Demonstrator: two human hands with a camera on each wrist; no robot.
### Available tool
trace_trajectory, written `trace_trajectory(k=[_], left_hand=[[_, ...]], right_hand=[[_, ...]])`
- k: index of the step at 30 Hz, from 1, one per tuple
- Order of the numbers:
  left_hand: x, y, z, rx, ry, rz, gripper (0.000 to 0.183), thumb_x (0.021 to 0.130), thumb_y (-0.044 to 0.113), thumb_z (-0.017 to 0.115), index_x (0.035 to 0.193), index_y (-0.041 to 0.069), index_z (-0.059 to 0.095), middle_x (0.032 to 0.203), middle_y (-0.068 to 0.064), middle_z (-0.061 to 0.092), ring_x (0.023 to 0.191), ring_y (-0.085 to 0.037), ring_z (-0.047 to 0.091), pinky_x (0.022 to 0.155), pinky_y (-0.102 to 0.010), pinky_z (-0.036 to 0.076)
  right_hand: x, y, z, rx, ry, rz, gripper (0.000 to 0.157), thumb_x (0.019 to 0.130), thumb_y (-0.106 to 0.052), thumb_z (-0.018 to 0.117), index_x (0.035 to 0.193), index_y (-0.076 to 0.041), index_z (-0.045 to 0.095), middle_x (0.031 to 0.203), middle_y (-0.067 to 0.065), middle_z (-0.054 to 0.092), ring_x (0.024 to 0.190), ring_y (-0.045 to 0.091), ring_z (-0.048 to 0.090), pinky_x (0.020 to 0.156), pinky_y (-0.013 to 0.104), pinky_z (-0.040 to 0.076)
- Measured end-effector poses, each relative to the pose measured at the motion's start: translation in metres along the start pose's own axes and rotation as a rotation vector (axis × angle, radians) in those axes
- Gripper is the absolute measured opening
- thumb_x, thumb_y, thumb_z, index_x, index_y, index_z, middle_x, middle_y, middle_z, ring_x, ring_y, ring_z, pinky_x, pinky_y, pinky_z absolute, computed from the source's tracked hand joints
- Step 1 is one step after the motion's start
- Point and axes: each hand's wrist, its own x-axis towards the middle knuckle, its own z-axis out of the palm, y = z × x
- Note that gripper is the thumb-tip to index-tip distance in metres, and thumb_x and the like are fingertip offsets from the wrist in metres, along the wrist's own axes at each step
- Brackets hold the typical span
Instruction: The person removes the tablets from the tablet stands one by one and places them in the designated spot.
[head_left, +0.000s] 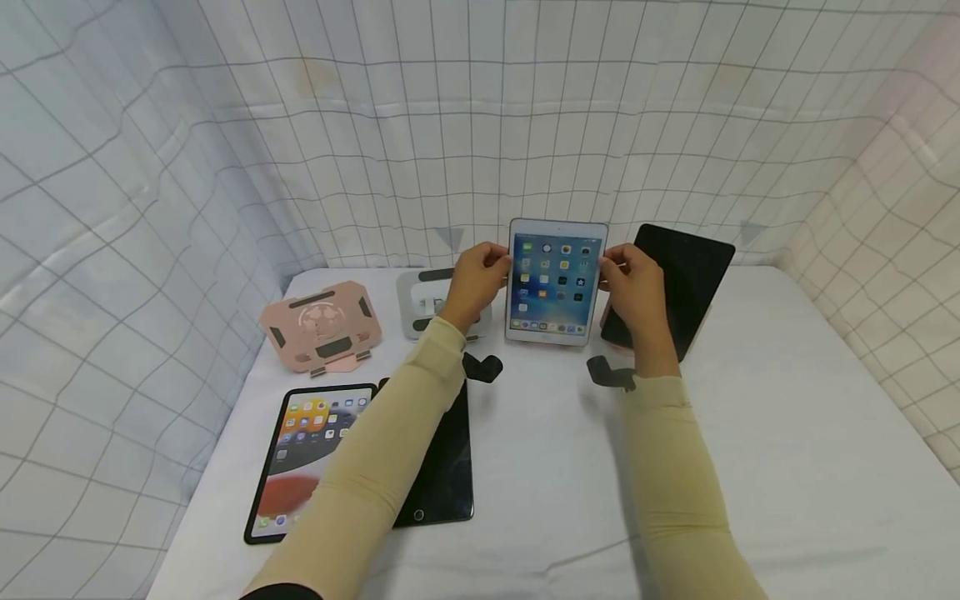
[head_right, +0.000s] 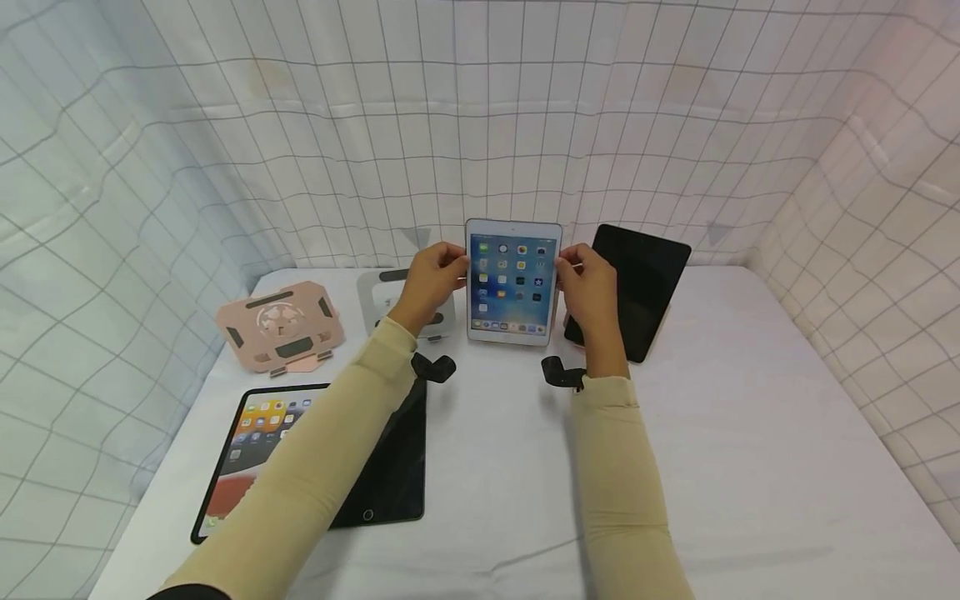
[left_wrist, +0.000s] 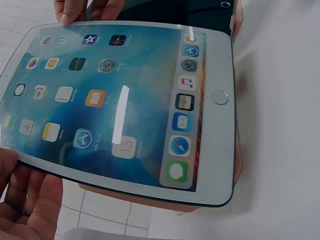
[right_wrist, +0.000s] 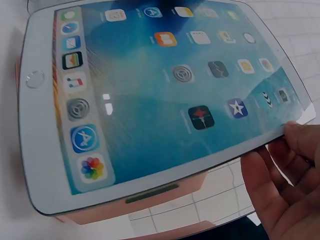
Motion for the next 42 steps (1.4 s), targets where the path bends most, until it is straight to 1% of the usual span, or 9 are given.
trace_trajectory(k=[4,10,15,19,22,26,32,37,42], left_hand=[[-0.005,0.003,-0.008,0.029,-0.058,-0.032,0.019,0.103,0.017,0.056,0.117,0.004,0.060,0.107,-0.009,0.061,0.098,-0.020,0.063,0.083,-0.030,0.056],[-0.014,0.007,-0.021,0.040,-0.161,-0.044,0.015,0.103,0.013,0.054,0.114,0.003,0.057,0.109,-0.012,0.058,0.098,-0.024,0.063,0.084,-0.033,0.056],[-0.022,0.009,-0.032,0.024,-0.201,-0.057,0.014,0.103,0.010,0.054,0.113,0.001,0.056,0.108,-0.013,0.057,0.097,-0.025,0.061,0.083,-0.035,0.057],[-0.030,0.012,-0.037,0.032,-0.234,-0.068,0.014,0.103,0.009,0.054,0.113,0.000,0.055,0.107,-0.014,0.056,0.096,-0.025,0.058,0.083,-0.034,0.057],[-0.036,0.015,-0.039,0.041,-0.249,-0.071,0.013,0.103,0.009,0.053,0.113,0.000,0.055,0.106,-0.015,0.056,0.096,-0.025,0.058,0.082,-0.034,0.057],[-0.043,0.017,-0.042,0.031,-0.262,-0.066,0.013,0.103,0.009,0.053,0.112,0.001,0.054,0.106,-0.016,0.056,0.096,-0.027,0.058,0.083,-0.036,0.057],[-0.052,0.009,-0.050,-0.017,-0.289,-0.092,0.014,0.103,0.008,0.052,0.114,-0.001,0.054,0.105,-0.016,0.055,0.097,-0.029,0.058,0.081,-0.034,0.058],[-0.064,0.001,-0.054,-0.041,-0.288,-0.132,0.015,0.103,0.008,0.052,0.114,-0.002,0.053,0.103,-0.016,0.054,0.093,-0.026,0.059,0.079,-0.033,0.058],[-0.072,-0.007,-0.056,-0.083,-0.289,-0.187,0.014,0.103,0.005,0.051,0.114,-0.004,0.052,0.102,-0.015,0.054,0.090,-0.022,0.057,0.079,-0.032,0.058]], right_hand=[[-0.005,-0.003,-0.003,-0.015,-0.057,0.012,0.019,0.103,-0.018,0.056,0.109,-0.001,0.062,0.106,0.014,0.064,0.093,0.030,0.067,0.080,0.039,0.059],[-0.014,-0.006,-0.007,-0.033,-0.120,0.000,0.018,0.103,-0.018,0.056,0.109,-0.002,0.061,0.104,0.014,0.062,0.093,0.029,0.067,0.077,0.034,0.059],[-0.024,-0.009,-0.009,-0.002,-0.176,-0.037,0.017,0.102,-0.018,0.058,0.106,-0.002,0.061,0.101,0.017,0.064,0.091,0.032,0.067,0.071,0.026,0.059],[-0.030,-0.011,-0.011,0.005,-0.198,-0.060,0.016,0.102,-0.018,0.058,0.105,-0.002,0.061,0.099,0.018,0.064,0.090,0.033,0.068,0.069,0.026,0.059],[-0.034,-0.012,-0.013,-0.001,-0.209,-0.062,0.017,0.102,-0.018,0.057,0.106,-0.002,0.060,0.099,0.016,0.063,0.089,0.030,0.068,0.069,0.026,0.059],[-0.039,-0.014,-0.016,0.015,-0.226,-0.066,0.018,0.102,-0.019,0.057,0.106,-0.001,0.060,0.099,0.015,0.062,0.090,0.033,0.067,0.070,0.025,0.058],[-0.045,-0.020,-0.014,0.028,-0.262,-0.029,0.016,0.102,-0.015,0.056,0.108,-0.001,0.060,0.100,0.015,0.061,0.089,0.033,0.065,0.072,0.026,0.059],[-0.050,-0.021,-0.011,0.035,-0.327,0.033,0.015,0.102,-0.015,0.057,0.106,-0.001,0.060,0.099,0.015,0.061,0.082,0.029,0.066,0.068,0.028,0.058],[-0.052,-0.017,-0.008,0.084,-0.417,0.041,0.013,0.102,-0.010,0.056,0.105,0.002,0.058,0.097,0.019,0.059,0.081,0.030,0.063,0.071,0.029,0.059]])
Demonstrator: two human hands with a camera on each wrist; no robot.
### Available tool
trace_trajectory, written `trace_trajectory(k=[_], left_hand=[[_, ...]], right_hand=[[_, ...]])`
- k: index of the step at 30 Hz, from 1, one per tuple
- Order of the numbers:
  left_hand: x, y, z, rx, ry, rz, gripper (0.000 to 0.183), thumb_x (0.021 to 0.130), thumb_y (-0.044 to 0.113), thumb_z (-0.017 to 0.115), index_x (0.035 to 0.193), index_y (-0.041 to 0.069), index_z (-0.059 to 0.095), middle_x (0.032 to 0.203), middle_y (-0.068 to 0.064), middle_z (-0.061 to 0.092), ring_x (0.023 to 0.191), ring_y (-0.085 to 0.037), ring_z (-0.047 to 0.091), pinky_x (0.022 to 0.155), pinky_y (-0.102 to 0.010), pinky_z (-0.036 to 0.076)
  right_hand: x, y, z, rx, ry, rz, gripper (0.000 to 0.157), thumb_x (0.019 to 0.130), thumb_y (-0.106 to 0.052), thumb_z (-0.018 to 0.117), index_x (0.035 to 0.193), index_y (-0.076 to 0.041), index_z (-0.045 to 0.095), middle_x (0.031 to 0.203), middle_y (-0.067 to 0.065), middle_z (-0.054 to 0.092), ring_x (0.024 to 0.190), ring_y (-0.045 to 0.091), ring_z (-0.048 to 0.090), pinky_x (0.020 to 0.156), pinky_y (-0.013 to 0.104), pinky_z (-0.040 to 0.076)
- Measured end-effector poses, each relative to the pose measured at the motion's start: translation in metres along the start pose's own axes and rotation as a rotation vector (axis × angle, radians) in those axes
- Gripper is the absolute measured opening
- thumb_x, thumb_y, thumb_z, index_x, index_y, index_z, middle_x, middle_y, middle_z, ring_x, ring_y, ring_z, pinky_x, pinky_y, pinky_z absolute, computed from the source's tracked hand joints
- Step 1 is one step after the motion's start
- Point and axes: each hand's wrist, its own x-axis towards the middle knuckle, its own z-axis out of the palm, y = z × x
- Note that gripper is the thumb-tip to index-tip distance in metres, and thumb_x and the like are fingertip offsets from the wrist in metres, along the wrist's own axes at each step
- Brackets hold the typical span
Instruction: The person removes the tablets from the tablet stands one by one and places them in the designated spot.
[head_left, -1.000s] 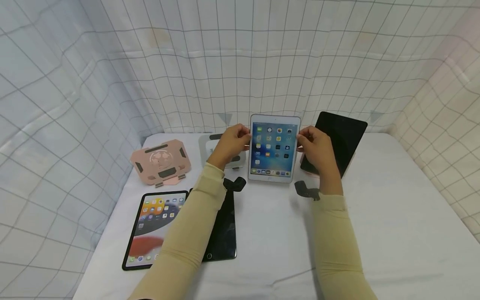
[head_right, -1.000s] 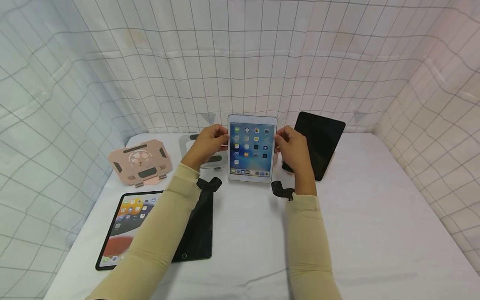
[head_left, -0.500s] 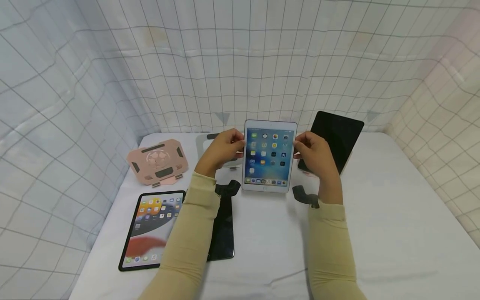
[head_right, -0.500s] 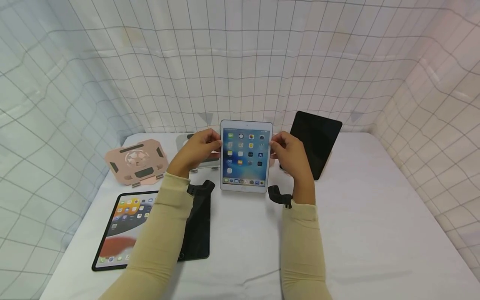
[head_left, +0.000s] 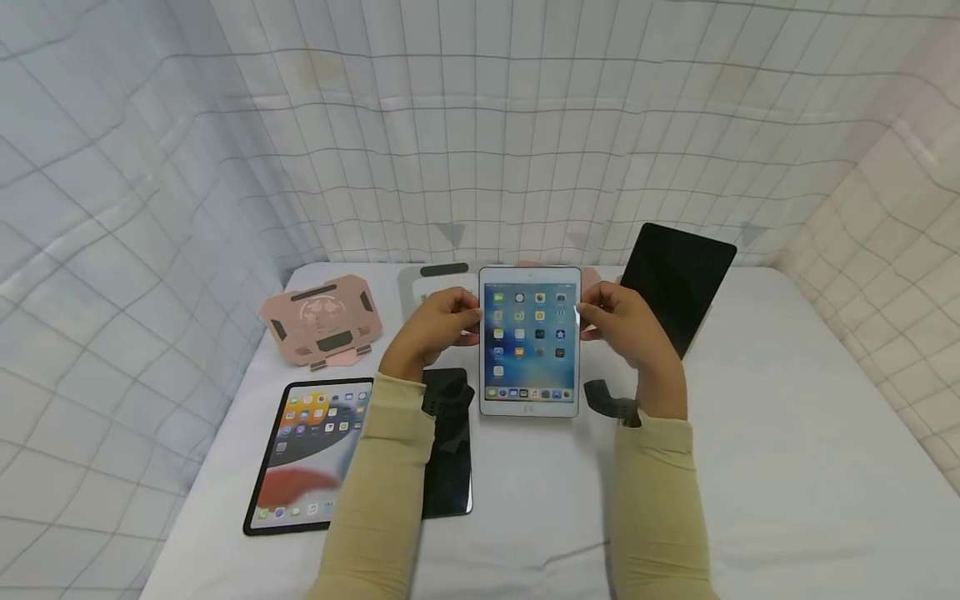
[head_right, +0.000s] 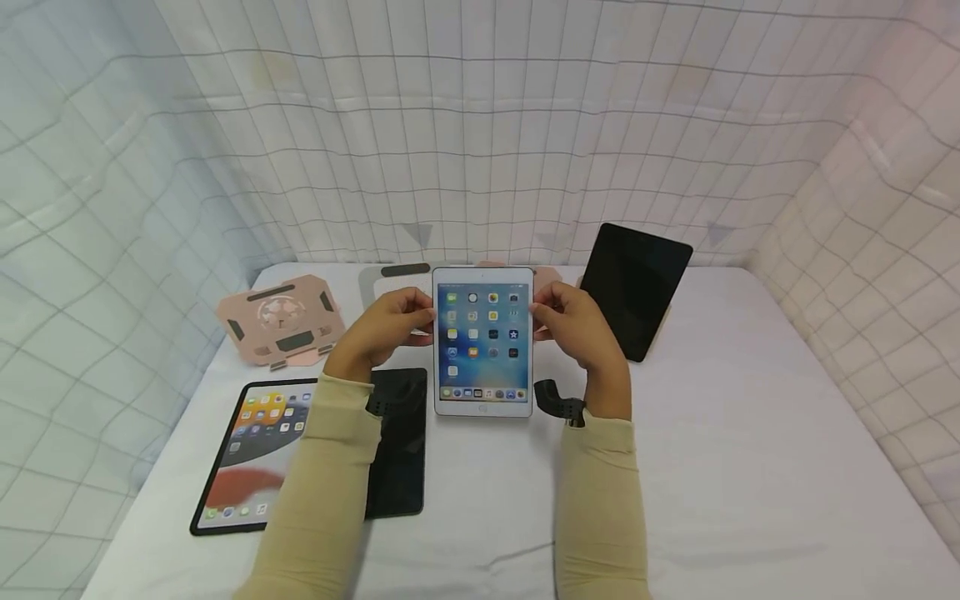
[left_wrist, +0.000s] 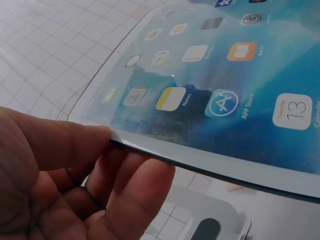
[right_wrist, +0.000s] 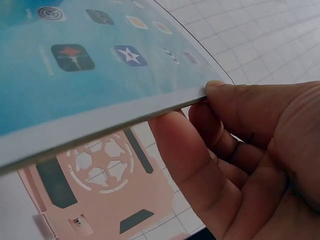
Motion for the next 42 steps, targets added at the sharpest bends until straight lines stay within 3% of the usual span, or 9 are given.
trace_trajectory(k=[21,35,42], left_hand=[[-0.027,-0.018,-0.004,-0.059,-0.011,-0.109,0.014,0.102,0.004,0.052,0.113,-0.005,0.053,0.101,-0.014,0.054,0.086,-0.021,0.058,0.075,-0.031,0.059],[-0.036,-0.045,0.011,-0.123,0.070,-0.227,0.012,0.100,0.004,0.055,0.109,-0.004,0.057,0.094,-0.014,0.058,0.077,-0.018,0.058,0.067,-0.029,0.059],[-0.038,-0.049,0.016,-0.115,0.071,-0.260,0.011,0.100,0.005,0.055,0.108,-0.002,0.059,0.094,-0.014,0.059,0.077,-0.019,0.059,0.068,-0.029,0.059]], right_hand=[[-0.009,0.011,0.020,0.038,-0.107,0.059,0.009,0.101,-0.006,0.054,0.101,0.003,0.058,0.097,0.019,0.060,0.086,0.031,0.062,0.073,0.035,0.060],[-0.019,0.031,0.033,0.129,-0.154,0.220,0.009,0.100,-0.006,0.055,0.100,0.003,0.056,0.093,0.017,0.060,0.081,0.027,0.062,0.071,0.034,0.060],[-0.021,0.037,0.034,0.096,-0.154,0.293,0.011,0.100,-0.008,0.056,0.103,0.003,0.057,0.092,0.016,0.061,0.079,0.025,0.062,0.071,0.033,0.059]])
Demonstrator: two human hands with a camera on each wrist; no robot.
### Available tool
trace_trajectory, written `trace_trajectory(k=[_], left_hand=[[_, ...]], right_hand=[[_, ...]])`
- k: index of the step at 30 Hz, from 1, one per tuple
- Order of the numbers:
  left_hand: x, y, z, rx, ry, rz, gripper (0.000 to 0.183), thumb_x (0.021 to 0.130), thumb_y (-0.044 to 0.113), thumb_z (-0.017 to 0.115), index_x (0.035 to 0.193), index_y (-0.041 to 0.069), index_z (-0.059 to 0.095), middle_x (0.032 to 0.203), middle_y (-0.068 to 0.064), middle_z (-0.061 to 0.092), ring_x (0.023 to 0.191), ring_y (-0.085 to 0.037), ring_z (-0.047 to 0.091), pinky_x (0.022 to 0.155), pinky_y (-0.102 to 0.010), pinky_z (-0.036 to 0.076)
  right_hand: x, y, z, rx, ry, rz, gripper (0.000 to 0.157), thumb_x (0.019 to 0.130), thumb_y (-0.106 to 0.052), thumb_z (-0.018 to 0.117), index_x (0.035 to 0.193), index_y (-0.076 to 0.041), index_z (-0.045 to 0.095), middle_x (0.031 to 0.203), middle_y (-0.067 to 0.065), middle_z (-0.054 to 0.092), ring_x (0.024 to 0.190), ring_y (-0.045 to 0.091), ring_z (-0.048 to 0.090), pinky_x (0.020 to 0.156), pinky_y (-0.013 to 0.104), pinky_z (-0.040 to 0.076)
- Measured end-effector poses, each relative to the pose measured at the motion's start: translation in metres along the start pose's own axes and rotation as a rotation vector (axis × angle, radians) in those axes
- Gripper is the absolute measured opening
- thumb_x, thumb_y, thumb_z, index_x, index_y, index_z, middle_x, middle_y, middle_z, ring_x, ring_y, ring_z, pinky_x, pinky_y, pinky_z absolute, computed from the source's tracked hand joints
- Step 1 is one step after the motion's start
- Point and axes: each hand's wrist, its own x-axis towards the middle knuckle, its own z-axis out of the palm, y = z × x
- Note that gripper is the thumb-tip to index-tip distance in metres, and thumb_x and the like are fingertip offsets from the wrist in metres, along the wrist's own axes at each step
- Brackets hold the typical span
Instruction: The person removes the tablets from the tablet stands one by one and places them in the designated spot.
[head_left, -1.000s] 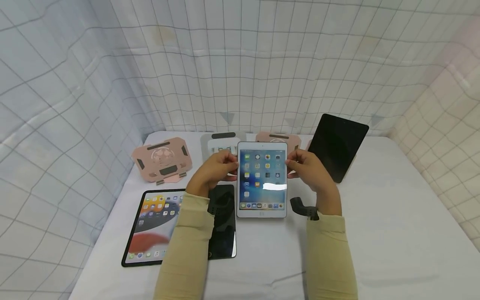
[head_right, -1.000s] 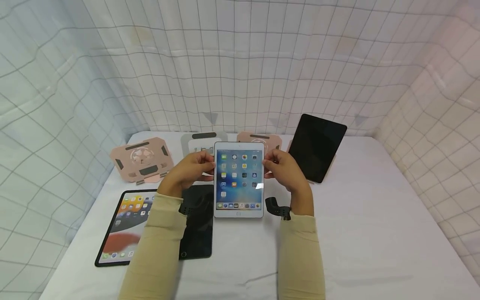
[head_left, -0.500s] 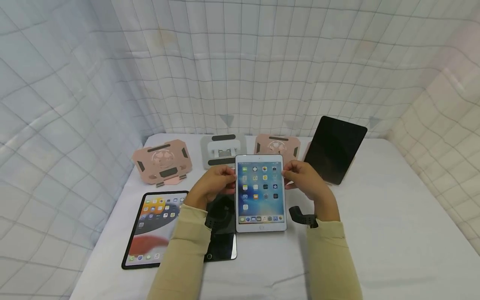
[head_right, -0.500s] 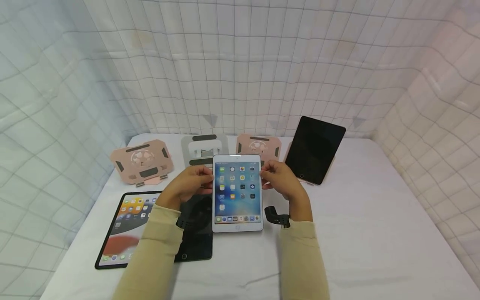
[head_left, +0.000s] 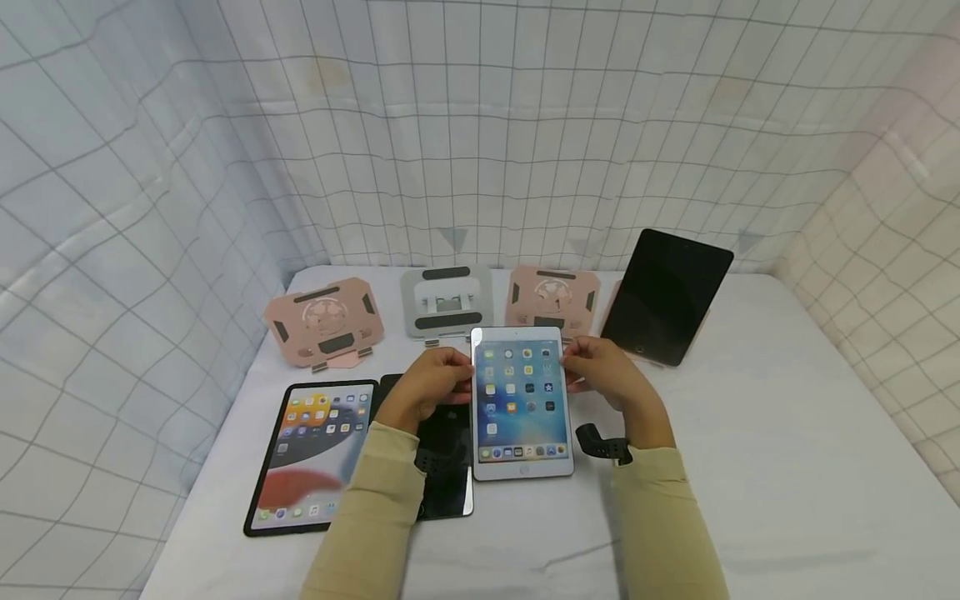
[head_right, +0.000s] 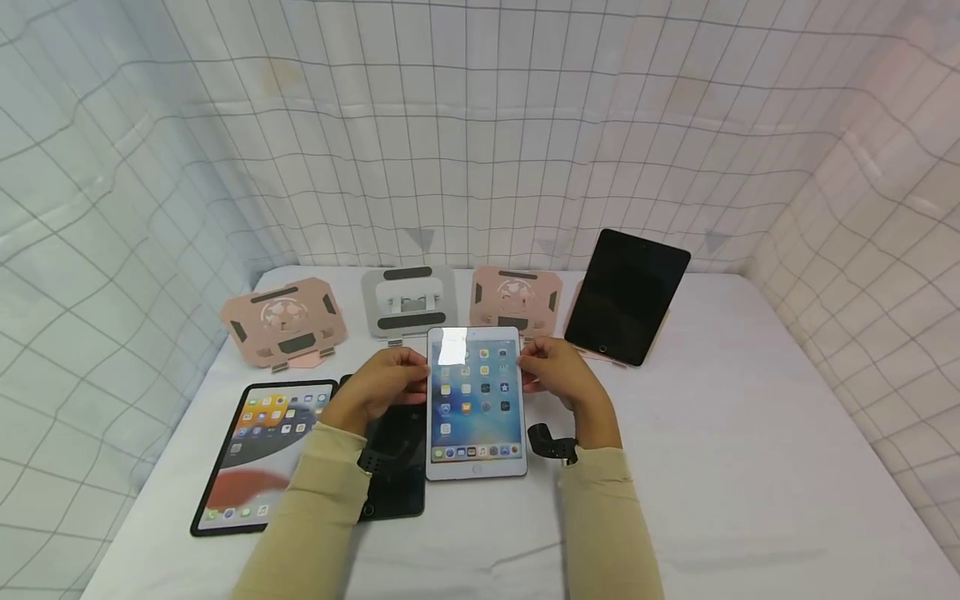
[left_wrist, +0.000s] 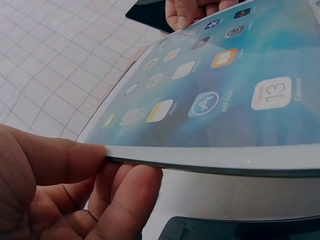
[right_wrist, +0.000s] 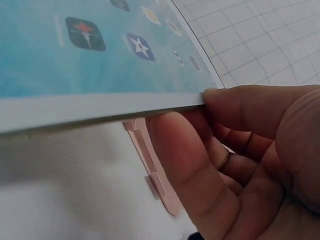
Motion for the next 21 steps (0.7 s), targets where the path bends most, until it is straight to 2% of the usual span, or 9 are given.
trace_trajectory(k=[6,12,21], left_hand=[[-0.003,-0.003,0.001,0.002,-0.004,-0.014,0.011,0.100,0.004,0.055,0.108,-0.003,0.058,0.092,-0.014,0.058,0.077,-0.019,0.058,0.067,-0.028,0.059],[-0.001,-0.008,0.002,0.028,0.005,-0.027,0.011,0.099,0.005,0.057,0.107,-0.003,0.059,0.091,-0.014,0.058,0.076,-0.019,0.058,0.066,-0.028,0.059],[-0.004,-0.016,0.004,0.165,0.003,-0.038,0.009,0.099,0.006,0.058,0.100,-0.003,0.060,0.085,-0.012,0.058,0.067,-0.016,0.059,0.062,-0.024,0.055]], right_hand=[[0.000,0.002,0.003,-0.013,-0.008,0.020,0.014,0.100,-0.008,0.056,0.105,0.004,0.057,0.092,0.016,0.062,0.078,0.023,0.062,0.070,0.032,0.059],[0.001,0.001,0.007,-0.044,-0.012,0.090,0.013,0.100,-0.007,0.055,0.104,0.005,0.057,0.090,0.015,0.059,0.075,0.022,0.059,0.066,0.028,0.058],[-0.001,0.004,0.011,-0.110,-0.043,0.153,0.010,0.100,-0.007,0.056,0.100,0.003,0.058,0.085,0.013,0.059,0.070,0.020,0.059,0.062,0.026,0.055]])
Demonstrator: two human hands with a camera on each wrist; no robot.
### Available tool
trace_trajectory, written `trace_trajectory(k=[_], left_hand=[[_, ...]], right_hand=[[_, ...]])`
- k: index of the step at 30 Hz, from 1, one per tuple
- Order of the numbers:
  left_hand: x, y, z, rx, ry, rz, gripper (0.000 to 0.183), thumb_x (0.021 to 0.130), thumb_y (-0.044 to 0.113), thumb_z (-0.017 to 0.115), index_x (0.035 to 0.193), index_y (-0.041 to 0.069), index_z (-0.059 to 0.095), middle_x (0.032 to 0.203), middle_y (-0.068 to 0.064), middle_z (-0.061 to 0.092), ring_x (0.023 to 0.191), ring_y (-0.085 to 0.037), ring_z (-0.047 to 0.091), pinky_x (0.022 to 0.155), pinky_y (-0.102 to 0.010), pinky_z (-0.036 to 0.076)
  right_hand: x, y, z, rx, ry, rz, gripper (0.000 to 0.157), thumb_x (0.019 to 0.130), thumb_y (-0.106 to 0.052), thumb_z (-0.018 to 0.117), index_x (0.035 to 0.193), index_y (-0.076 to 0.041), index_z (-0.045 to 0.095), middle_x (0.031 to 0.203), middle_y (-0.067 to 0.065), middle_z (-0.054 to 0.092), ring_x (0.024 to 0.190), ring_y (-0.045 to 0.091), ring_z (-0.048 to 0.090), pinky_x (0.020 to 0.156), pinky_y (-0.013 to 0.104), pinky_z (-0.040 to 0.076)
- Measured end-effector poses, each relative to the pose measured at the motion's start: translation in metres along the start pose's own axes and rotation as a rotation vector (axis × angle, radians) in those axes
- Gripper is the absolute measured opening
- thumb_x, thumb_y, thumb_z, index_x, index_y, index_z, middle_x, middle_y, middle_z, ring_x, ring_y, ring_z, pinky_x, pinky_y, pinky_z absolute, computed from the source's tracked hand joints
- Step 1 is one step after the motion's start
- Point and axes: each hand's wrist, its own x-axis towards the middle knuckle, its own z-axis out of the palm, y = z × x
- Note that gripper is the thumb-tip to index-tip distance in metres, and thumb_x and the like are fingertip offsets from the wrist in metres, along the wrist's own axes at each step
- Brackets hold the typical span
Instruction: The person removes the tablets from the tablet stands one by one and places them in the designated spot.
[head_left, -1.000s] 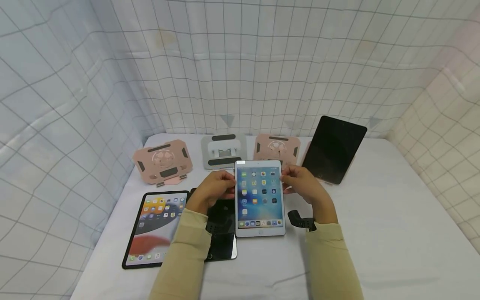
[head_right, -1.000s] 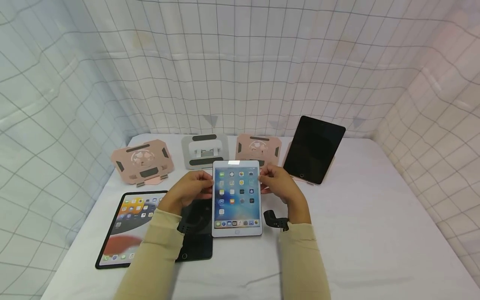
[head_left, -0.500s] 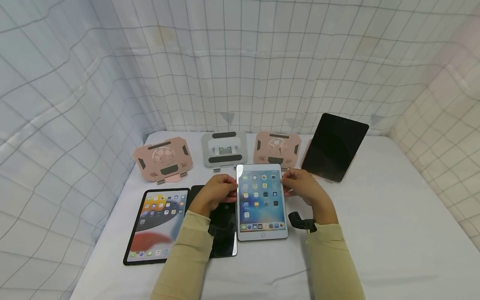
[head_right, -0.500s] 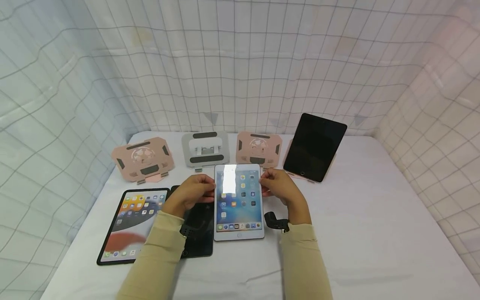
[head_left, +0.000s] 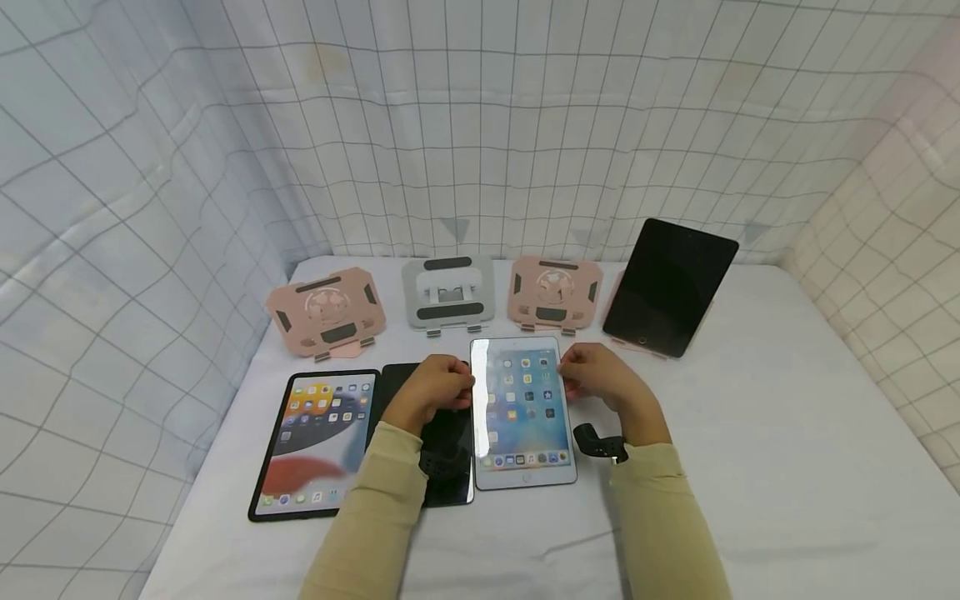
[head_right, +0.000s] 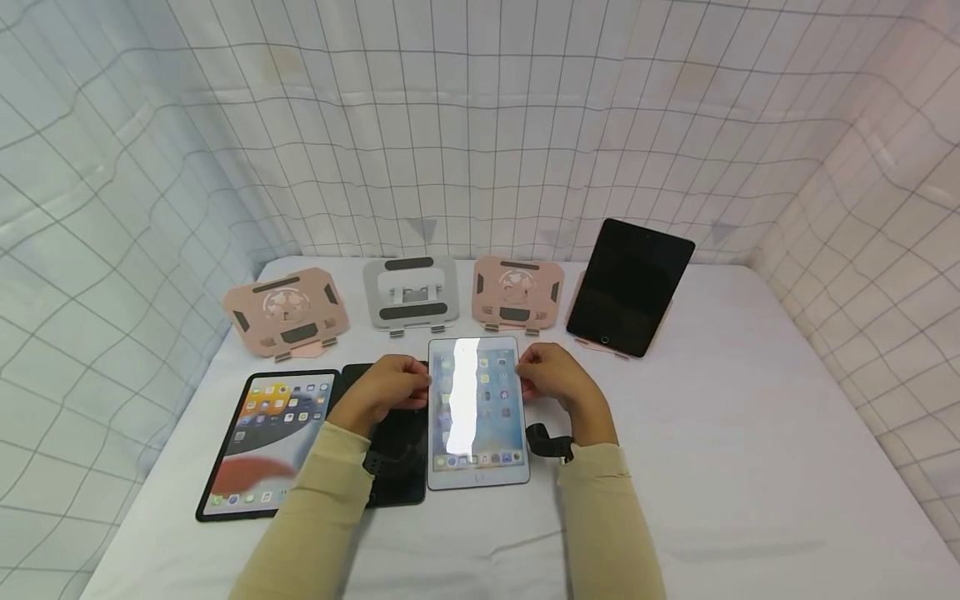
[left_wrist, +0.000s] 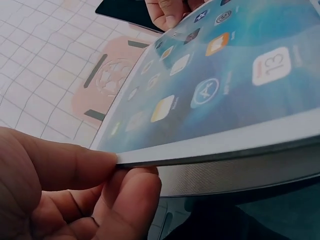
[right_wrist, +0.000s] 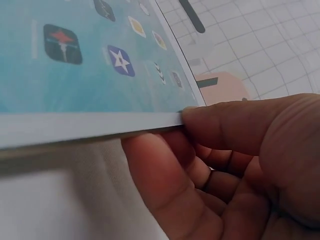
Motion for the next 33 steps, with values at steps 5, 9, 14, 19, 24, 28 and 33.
trace_trajectory(k=[5,9,14,19,24,28,33], left_hand=[[-0.002,-0.002,0.000,0.057,0.001,-0.021,0.008,0.097,0.005,0.060,0.095,-0.002,0.062,0.082,-0.012,0.060,0.063,-0.013,0.059,0.059,-0.022,0.054],[-0.002,-0.003,0.002,0.086,0.014,-0.026,0.007,0.095,0.004,0.062,0.093,-0.002,0.064,0.082,-0.012,0.061,0.062,-0.013,0.059,0.059,-0.021,0.054],[-0.004,-0.005,0.004,0.173,0.037,0.005,0.008,0.094,0.004,0.062,0.091,-0.003,0.067,0.079,-0.012,0.061,0.061,-0.013,0.060,0.058,-0.022,0.054],[-0.005,-0.006,0.006,0.255,0.067,0.027,0.009,0.094,0.005,0.062,0.089,-0.001,0.068,0.076,-0.011,0.062,0.058,-0.013,0.060,0.057,-0.023,0.053],[-0.004,-0.003,0.007,0.335,0.098,0.038,0.011,0.093,0.007,0.063,0.084,0.002,0.069,0.070,-0.007,0.063,0.058,-0.013,0.061,0.056,-0.025,0.052],[-0.007,0.000,0.010,0.442,0.137,0.081,0.021,0.092,0.007,0.063,0.071,0.006,0.068,0.061,-0.003,0.062,0.055,-0.015,0.058,0.052,-0.026,0.046],[-0.011,0.004,0.014,0.496,0.186,0.137,0.032,0.087,0.001,0.061,0.055,0.007,0.062,0.052,-0.002,0.058,0.047,-0.016,0.054,0.045,-0.025,0.039]], right_hand=[[-0.001,0.003,0.001,-0.040,-0.027,0.008,0.009,0.099,-0.006,0.057,0.096,0.003,0.058,0.081,0.013,0.059,0.065,0.018,0.059,0.060,0.025,0.053],[-0.001,0.007,0.003,-0.047,-0.037,0.006,0.009,0.098,-0.005,0.058,0.095,0.003,0.058,0.079,0.012,0.060,0.063,0.017,0.059,0.059,0.024,0.052],[0.000,0.011,0.006,-0.056,-0.054,0.013,0.008,0.097,-0.004,0.058,0.093,0.003,0.058,0.075,0.010,0.059,0.061,0.015,0.058,0.057,0.024,0.052],[0.002,0.012,0.007,-0.074,-0.048,0.013,0.009,0.097,-0.004,0.059,0.091,0.002,0.058,0.073,0.010,0.059,0.059,0.014,0.057,0.056,0.023,0.051],[0.003,0.012,0.008,-0.114,-0.027,0.034,0.009,0.096,-0.005,0.060,0.090,0.001,0.061,0.074,0.009,0.061,0.060,0.014,0.057,0.056,0.023,0.050],[0.004,0.010,0.009,-0.161,-0.014,0.051,0.009,0.096,-0.007,0.061,0.090,0.000,0.063,0.075,0.009,0.062,0.062,0.015,0.059,0.057,0.024,0.049],[0.004,0.007,0.010,-0.204,-0.003,0.057,0.010,0.096,-0.007,0.061,0.089,0.000,0.063,0.077,0.009,0.063,0.063,0.016,0.060,0.057,0.024,0.049]])
